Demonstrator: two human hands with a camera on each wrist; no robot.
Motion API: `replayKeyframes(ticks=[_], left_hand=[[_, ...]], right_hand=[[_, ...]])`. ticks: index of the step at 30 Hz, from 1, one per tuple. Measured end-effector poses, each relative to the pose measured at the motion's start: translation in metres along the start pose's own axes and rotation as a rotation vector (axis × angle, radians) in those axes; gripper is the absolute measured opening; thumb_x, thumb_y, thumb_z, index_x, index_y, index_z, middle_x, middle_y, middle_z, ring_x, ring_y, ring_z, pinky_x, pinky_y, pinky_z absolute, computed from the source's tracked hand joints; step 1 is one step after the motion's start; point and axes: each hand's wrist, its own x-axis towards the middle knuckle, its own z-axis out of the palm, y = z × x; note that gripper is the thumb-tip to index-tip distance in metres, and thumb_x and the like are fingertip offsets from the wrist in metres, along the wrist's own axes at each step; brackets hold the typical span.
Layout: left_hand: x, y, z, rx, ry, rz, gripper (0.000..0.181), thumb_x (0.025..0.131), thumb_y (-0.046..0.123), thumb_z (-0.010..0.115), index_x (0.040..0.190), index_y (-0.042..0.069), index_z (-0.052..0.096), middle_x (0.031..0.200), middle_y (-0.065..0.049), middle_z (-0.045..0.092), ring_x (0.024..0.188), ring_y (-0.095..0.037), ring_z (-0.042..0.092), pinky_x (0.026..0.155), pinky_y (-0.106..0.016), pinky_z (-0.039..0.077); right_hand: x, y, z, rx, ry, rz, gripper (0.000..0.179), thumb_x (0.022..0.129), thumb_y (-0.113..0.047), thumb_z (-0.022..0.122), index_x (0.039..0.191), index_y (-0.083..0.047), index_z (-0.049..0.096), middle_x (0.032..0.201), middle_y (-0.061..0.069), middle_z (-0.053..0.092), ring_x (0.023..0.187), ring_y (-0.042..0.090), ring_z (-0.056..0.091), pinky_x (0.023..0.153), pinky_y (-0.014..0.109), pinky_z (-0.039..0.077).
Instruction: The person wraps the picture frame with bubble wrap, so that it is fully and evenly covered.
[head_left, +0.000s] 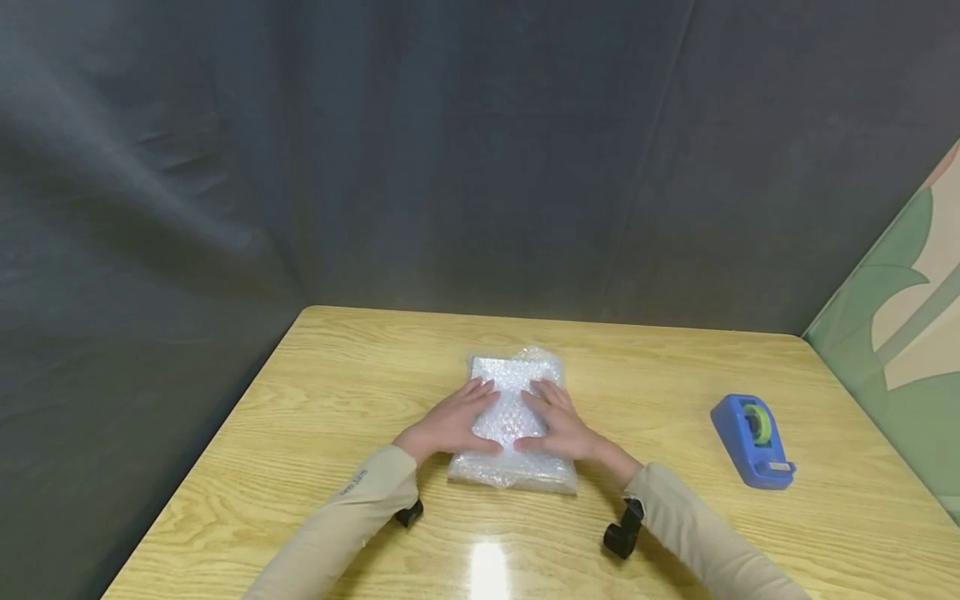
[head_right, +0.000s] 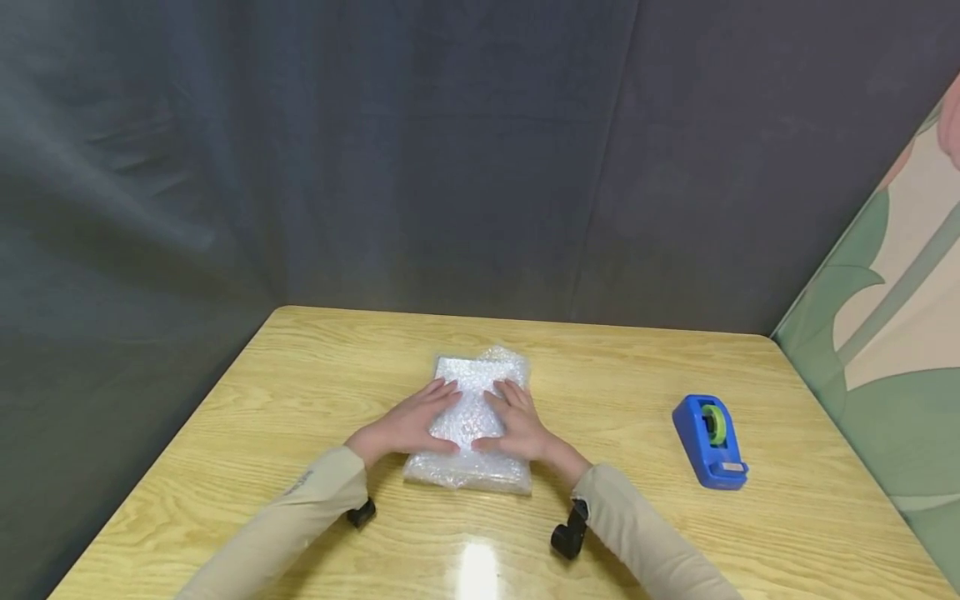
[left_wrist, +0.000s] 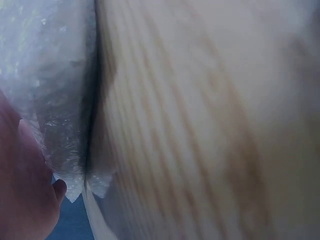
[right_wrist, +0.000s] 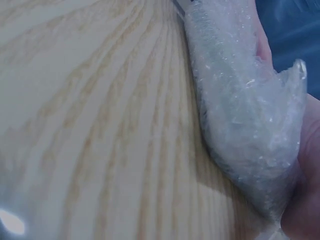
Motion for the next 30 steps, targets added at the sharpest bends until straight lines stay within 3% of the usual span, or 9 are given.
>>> replayKeyframes(ticks=[12, 17, 24, 30], left_hand=[[0.003, 0.006, -0.002, -0.001, -0.033, -0.029, 0.093, 0.075, 0.059, 0.060, 0.144, 0.010, 0.022, 0.152, -0.008, 0.011, 0.139, -0.026, 0.004, 0.111, -0.042, 0.012], [0.004, 0.007, -0.002, -0.006, -0.047, -0.063, 0.094, 0.073, 0.060, 0.061, 0.145, 0.013, 0.022, 0.152, -0.005, 0.010, 0.139, -0.022, 0.004, 0.112, -0.040, 0.012], [0.005, 0.008, -0.001, -0.056, -0.034, -0.084, 0.095, 0.070, 0.059, 0.065, 0.144, 0.015, 0.025, 0.152, -0.002, 0.012, 0.139, -0.021, 0.005, 0.111, -0.043, 0.013], [0.005, 0.006, -0.002, -0.079, -0.004, -0.094, 0.095, 0.068, 0.058, 0.068, 0.143, 0.016, 0.028, 0.151, -0.002, 0.014, 0.139, -0.021, 0.007, 0.110, -0.044, 0.015]], right_hand=[[0.001, 0.001, 0.003, 0.024, 0.025, 0.004, 0.083, 0.073, -0.040, 0.071, 0.132, 0.008, 0.039, 0.142, 0.029, 0.025, 0.132, 0.044, 0.012, 0.106, 0.059, 0.007], [-0.001, 0.005, -0.002, 0.093, 0.032, -0.022, 0.078, 0.075, -0.036, 0.070, 0.132, 0.007, 0.039, 0.140, 0.028, 0.028, 0.132, 0.045, 0.014, 0.104, 0.062, 0.012], [-0.016, 0.005, -0.031, 0.326, 0.074, -0.028, 0.058, 0.082, -0.017, 0.066, 0.129, 0.007, 0.043, 0.132, 0.025, 0.043, 0.120, 0.043, 0.039, 0.099, 0.058, 0.031], [-0.044, 0.015, -0.063, 0.320, 0.052, 0.029, 0.049, 0.087, -0.011, 0.060, 0.129, 0.007, 0.043, 0.122, 0.026, 0.051, 0.104, 0.038, 0.053, 0.087, 0.051, 0.045]])
